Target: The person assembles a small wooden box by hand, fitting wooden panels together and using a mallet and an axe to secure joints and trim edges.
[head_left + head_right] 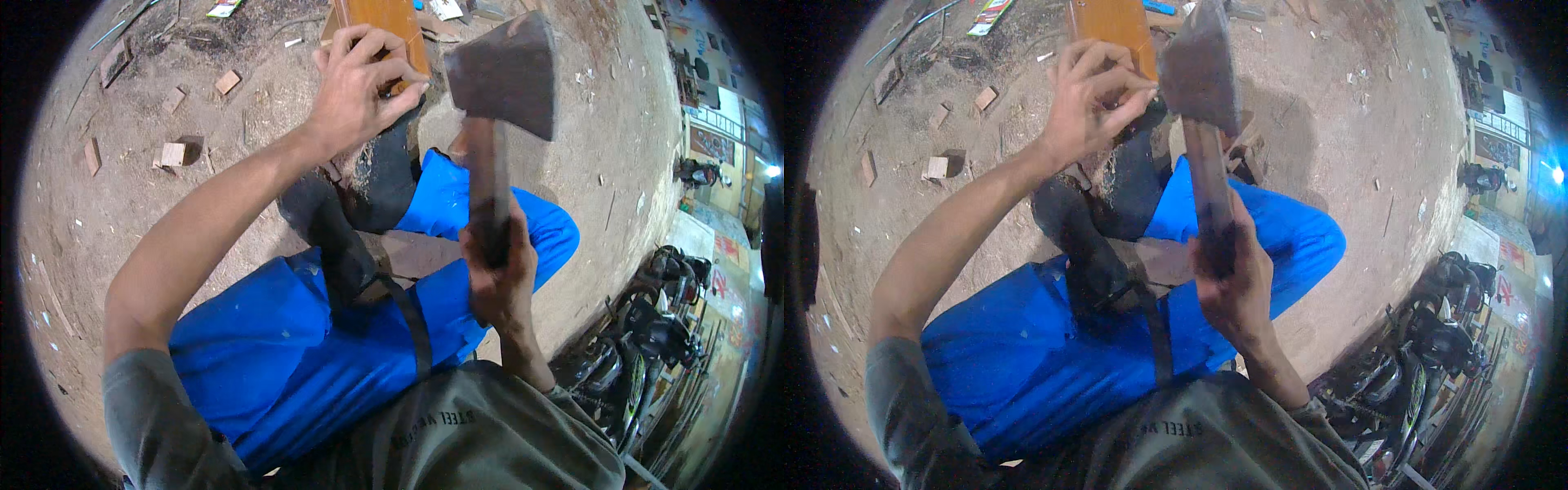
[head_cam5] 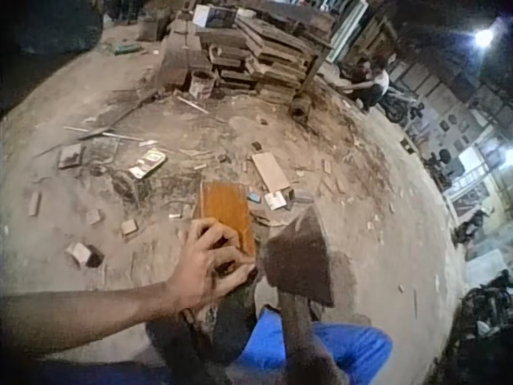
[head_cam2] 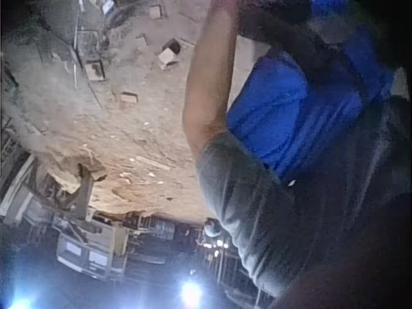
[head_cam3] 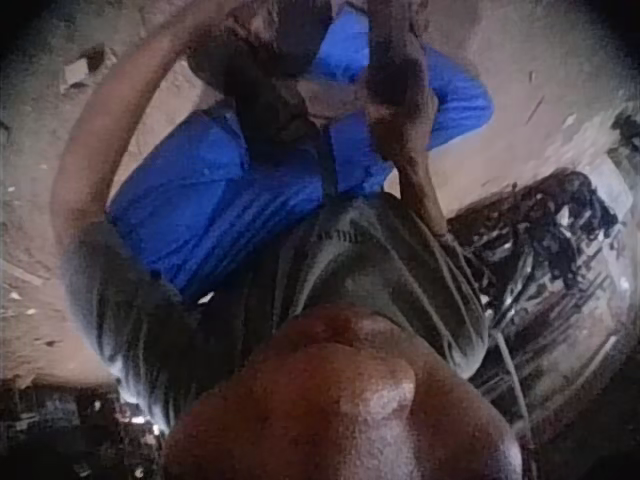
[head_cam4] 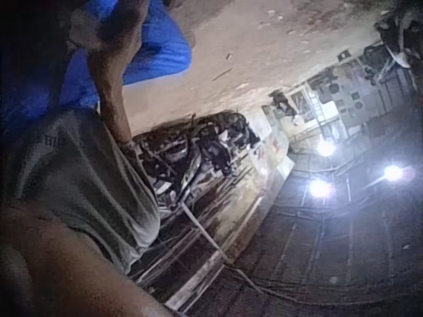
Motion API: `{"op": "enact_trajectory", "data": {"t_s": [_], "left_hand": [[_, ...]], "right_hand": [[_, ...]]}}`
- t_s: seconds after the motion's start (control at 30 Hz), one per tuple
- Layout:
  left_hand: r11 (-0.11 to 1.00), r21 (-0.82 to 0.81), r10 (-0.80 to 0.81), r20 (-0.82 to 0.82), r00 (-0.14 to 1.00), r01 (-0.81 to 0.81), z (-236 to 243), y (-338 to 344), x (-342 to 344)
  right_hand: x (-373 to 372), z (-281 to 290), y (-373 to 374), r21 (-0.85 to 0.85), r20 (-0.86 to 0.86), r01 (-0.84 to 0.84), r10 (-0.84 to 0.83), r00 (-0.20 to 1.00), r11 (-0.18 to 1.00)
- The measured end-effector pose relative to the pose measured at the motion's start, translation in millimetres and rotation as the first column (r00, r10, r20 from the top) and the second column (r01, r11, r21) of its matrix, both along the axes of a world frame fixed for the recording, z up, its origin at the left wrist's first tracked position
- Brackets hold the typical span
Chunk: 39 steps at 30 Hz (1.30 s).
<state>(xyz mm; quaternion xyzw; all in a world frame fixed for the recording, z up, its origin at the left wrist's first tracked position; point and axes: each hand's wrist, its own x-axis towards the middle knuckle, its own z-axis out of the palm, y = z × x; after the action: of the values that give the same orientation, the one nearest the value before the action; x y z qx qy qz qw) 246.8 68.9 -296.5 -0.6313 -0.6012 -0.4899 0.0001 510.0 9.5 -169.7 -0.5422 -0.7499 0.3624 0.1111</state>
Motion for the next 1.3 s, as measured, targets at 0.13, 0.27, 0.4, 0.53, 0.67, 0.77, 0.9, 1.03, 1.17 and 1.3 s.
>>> {"op": "enact_trajectory", "data": {"t_s": [0.13, 0.27, 0.4, 0.53, 0.67, 0.77, 0.9, 1.03, 1.17, 1.3], "left_hand": [[0.999, -0.036, 0.026, -0.023, 0.999, -0.026, 1, 1, 1], [1.0, -0.021, -0.005, -0.007, 1.0, 0.005, -2, 4, -1], [1.0, -0.001, 0.007, 0.002, 1.0, -0.007, -8, 7, 2], [1.0, -0.007, 0.005, -0.009, 1.0, -0.005, -8, 9, 2], [1.0, 0.002, -0.002, 0.041, 0.999, 0.002, -3, 10, 2], [0.997, 0.082, 0.005, -0.017, 1.0, -0.004, 2, 10, 3], [0.999, 0.04, -0.012, -0.056, 0.998, 0.015, 8, 9, 1], [1.0, 0.019, -0.018, -0.018, 1.0, 0.019, 9, 7, 4], [0.998, 0.057, -0.011, -0.036, 0.999, 0.013, 9, 11, 2], [0.998, 0.059, -0.029, -0.004, 1.0, 0.029, 8, 10, 2]], "right_hand": [[-2, -2, 2, 0.107, -0.061, -0.028, 0.034, 0.998, 0.994], [-4, -1, 3, 0.013, -0.019, -0.088, 0.088, 0.996, 0.996], [-4, 3, 2, 0.003, -0.056, -0.002, 0.002, 0.998, 1.0], [-8, 2, 4, 0.015, -0.011, -0.009, 0.009, 1.0, 1.0], [-12, 1, 6, 0.051, -0.072, -0.059, 0.063, 0.995, 0.997], [-12, 5, 7, 0.03, -0.106, 0.021, -0.017, 0.994, 0.999], [-9, 5, 12, -0.125, 0.048, -0.01, 0.016, 0.999, 0.992], [-8, -4, 9, 0.084, -0.055, -0.014, 0.018, 0.998, 0.996], [-7, -8, 10, -0.006, -0.015, -0.021, 0.021, 1.0, 1.0], [-7, -4, 11, 0.03, -0.066, -0.023, 0.025, 0.998, 0.999]]}}
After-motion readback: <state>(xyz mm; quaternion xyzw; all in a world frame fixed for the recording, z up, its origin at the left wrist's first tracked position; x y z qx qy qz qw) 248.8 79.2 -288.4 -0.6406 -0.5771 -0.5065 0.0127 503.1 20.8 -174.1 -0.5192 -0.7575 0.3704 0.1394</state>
